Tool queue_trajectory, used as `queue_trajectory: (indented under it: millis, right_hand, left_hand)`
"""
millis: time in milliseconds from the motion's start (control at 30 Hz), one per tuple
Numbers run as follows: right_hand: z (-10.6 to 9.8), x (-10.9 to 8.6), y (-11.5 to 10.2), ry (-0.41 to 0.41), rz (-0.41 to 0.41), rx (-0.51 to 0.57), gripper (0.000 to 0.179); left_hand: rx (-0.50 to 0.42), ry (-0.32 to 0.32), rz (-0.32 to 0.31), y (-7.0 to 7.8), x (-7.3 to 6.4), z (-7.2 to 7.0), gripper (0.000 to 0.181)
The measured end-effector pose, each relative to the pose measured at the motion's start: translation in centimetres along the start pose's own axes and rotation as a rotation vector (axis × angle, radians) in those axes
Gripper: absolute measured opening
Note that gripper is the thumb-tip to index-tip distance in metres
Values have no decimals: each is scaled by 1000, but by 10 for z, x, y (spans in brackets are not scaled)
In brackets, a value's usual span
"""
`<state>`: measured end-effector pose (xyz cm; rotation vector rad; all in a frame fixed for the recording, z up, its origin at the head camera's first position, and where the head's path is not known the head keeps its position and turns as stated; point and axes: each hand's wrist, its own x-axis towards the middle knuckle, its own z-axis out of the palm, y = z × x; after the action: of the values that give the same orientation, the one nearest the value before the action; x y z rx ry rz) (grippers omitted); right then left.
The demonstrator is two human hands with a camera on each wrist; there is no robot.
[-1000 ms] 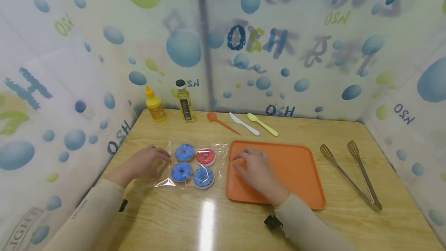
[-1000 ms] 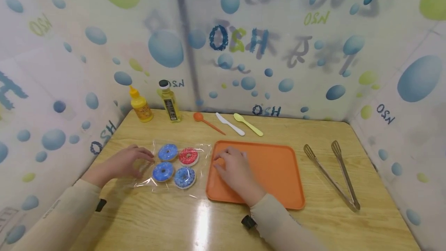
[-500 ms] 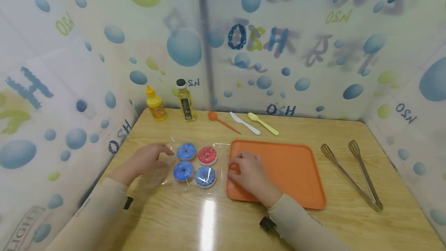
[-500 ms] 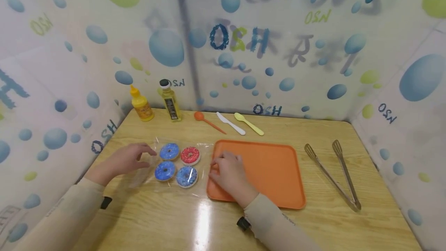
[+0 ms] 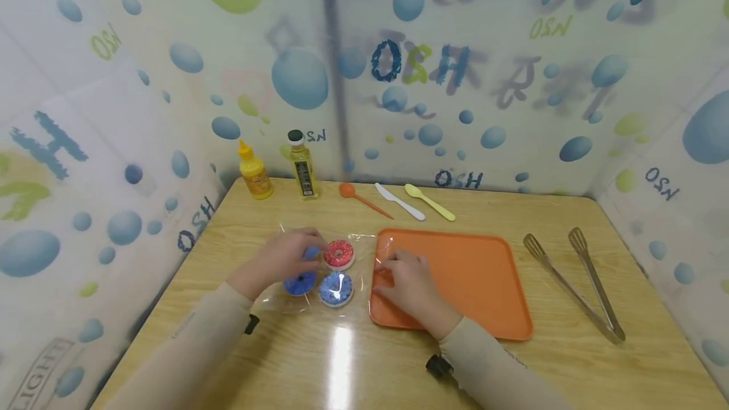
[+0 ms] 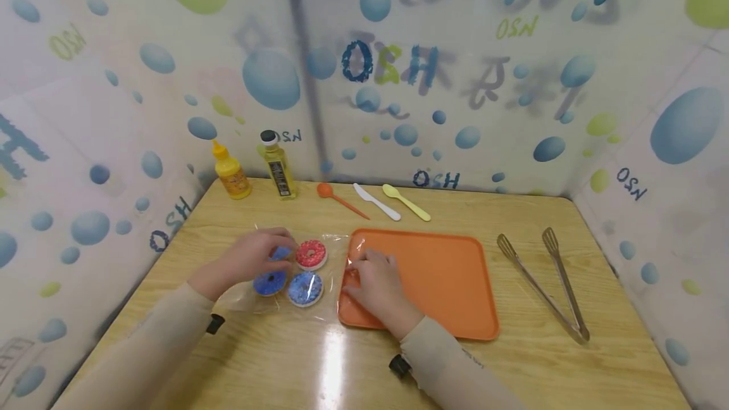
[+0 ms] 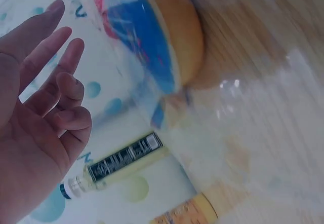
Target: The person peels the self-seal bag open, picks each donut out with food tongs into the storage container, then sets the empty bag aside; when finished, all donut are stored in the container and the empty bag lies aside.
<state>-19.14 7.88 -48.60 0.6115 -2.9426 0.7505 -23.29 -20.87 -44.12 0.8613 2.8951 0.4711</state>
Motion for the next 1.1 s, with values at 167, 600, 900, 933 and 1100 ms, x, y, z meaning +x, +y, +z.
queue_trajectory:
  millis: [167, 600, 900, 933, 1100]
  right_hand:
    - [1, 0, 2, -10, -3, 14, 34]
    - [-1, 0, 3, -33, -16, -12, 34]
    - [0, 0, 2, -48, -4, -13, 34]
    - [0, 0, 3, -44, -4, -10, 33]
    - [1, 0, 4, -30, -4, -3, 32]
  left_hand:
    - [-49, -5, 66, 13, 16, 10, 36]
    - [-122, -72, 148, 28, 38, 27, 42]
    - [-87, -99, 109, 35, 43, 34, 35]
    - [-82, -96, 107, 36, 43, 34, 34]
    - [-72, -81, 99, 36, 42, 33, 33]
